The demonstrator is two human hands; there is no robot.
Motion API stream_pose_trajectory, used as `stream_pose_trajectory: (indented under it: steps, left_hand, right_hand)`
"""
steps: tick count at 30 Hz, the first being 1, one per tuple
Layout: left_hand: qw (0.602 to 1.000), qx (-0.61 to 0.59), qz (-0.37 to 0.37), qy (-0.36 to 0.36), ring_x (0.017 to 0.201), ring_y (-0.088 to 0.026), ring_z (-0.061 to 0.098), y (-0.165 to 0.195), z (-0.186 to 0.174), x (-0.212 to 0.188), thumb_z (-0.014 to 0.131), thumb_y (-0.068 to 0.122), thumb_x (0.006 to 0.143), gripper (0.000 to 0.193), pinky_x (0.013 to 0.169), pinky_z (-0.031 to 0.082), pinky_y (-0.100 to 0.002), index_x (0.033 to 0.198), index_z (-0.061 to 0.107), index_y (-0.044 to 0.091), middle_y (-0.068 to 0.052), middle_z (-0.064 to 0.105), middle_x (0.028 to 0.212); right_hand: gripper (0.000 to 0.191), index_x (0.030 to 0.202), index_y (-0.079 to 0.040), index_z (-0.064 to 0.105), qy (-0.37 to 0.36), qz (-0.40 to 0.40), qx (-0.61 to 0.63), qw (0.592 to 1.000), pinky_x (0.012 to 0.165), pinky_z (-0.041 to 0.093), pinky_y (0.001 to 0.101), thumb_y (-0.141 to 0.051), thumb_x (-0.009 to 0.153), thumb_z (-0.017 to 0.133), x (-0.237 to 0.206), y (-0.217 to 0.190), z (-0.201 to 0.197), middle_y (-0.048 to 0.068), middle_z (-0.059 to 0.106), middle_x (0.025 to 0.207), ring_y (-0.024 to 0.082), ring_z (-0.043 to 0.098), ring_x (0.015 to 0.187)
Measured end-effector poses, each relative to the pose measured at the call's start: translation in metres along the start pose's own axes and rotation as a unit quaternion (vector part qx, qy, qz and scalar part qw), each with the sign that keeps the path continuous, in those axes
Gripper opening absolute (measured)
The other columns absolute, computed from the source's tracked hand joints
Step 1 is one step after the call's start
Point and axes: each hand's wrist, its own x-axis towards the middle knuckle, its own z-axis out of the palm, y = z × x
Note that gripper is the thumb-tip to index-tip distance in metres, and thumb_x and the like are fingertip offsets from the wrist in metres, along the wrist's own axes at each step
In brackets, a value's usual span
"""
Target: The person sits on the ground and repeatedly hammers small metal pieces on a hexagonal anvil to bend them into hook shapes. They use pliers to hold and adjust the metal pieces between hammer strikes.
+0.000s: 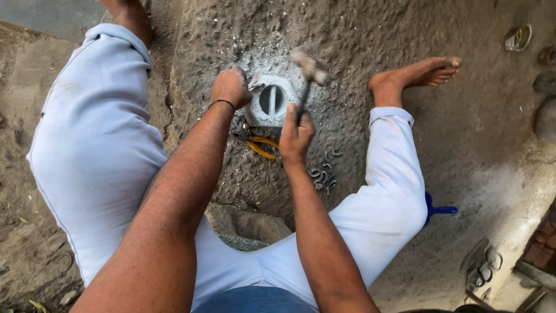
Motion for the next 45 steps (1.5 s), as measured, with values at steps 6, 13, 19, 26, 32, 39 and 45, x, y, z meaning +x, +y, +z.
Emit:
stream_pose_trajectory:
  steps: [6,13,19,26,32,39,45]
  left_hand:
    - [1.000,0.001,-0.009,-0.015,0.103,-0.029,0.071,-0.001,-0.001,-0.003,0.077,0.009,0.080,0.026,0.093,0.057,-0.042,0.106,0.075,0.011,-0.016,0.074,0.110]
    - [0.998,0.021,-0.018,-0.054,0.099,-0.025,0.074,0.002,-0.003,0.002,0.076,0.013,0.084,0.020,0.088,0.060,-0.041,0.104,0.074,0.009,-0.015,0.076,0.105]
    - [1.000,-0.019,0.006,0.005,0.098,-0.032,0.070,0.001,-0.006,-0.005,0.080,0.015,0.079,0.018,0.090,0.057,-0.044,0.097,0.076,0.010,-0.018,0.073,0.107]
    - [0.999,0.022,0.039,0.004,0.095,-0.030,0.074,-0.004,0.011,0.005,0.068,0.000,0.085,0.019,0.088,0.060,-0.040,0.101,0.076,0.006,-0.019,0.075,0.101]
    - [0.999,0.018,0.041,0.017,0.092,-0.030,0.073,-0.010,0.015,0.011,0.070,0.002,0.082,0.016,0.084,0.060,-0.040,0.098,0.074,0.004,-0.021,0.074,0.099]
    - [0.995,0.001,0.089,0.040,0.094,-0.035,0.073,-0.009,0.011,0.005,0.073,0.003,0.081,0.014,0.089,0.058,-0.044,0.094,0.077,0.005,-0.022,0.074,0.098]
    - [0.999,-0.024,0.029,0.002,0.095,-0.030,0.074,-0.011,0.016,0.013,0.068,0.000,0.082,0.017,0.087,0.061,-0.042,0.095,0.076,0.007,-0.018,0.075,0.100]
  right_hand:
    - [0.039,0.084,-0.015,0.057,-0.037,0.081,-0.061,0.994,0.041,0.035,0.0280,-0.045,0.107,0.046,-0.022,0.005,0.021,-0.007,0.047,0.061,0.007,0.043,0.048]
    - [0.046,0.083,-0.013,0.061,-0.136,0.218,-0.191,0.947,0.043,0.038,0.0302,-0.052,0.103,0.051,-0.029,0.023,0.024,-0.004,0.052,0.063,0.010,0.047,0.050]
    - [0.047,0.078,-0.011,0.060,-0.112,0.252,-0.171,0.946,0.043,0.034,0.0315,-0.052,0.101,0.054,-0.024,0.011,0.027,-0.004,0.050,0.060,0.010,0.045,0.049]
    - [0.044,0.081,-0.013,0.055,-0.028,-0.005,0.068,0.997,0.043,0.032,0.0271,-0.047,0.110,0.049,0.010,-0.020,-0.002,-0.005,0.045,0.067,0.007,0.040,0.053]
    - [0.043,0.088,-0.014,0.057,-0.019,-0.010,0.004,1.000,0.044,0.034,0.0236,-0.049,0.107,0.043,-0.017,0.001,0.015,-0.007,0.046,0.062,0.005,0.043,0.051]
    - [0.050,0.070,-0.014,0.051,-0.046,0.195,-0.109,0.974,0.042,0.030,0.0251,-0.049,0.105,0.055,-0.004,0.006,0.012,-0.007,0.044,0.061,0.006,0.041,0.050]
    - [0.042,0.078,-0.016,0.049,0.012,-0.043,0.156,0.987,0.043,0.028,0.0276,-0.043,0.109,0.053,0.015,-0.006,-0.013,-0.007,0.044,0.063,0.006,0.036,0.050]
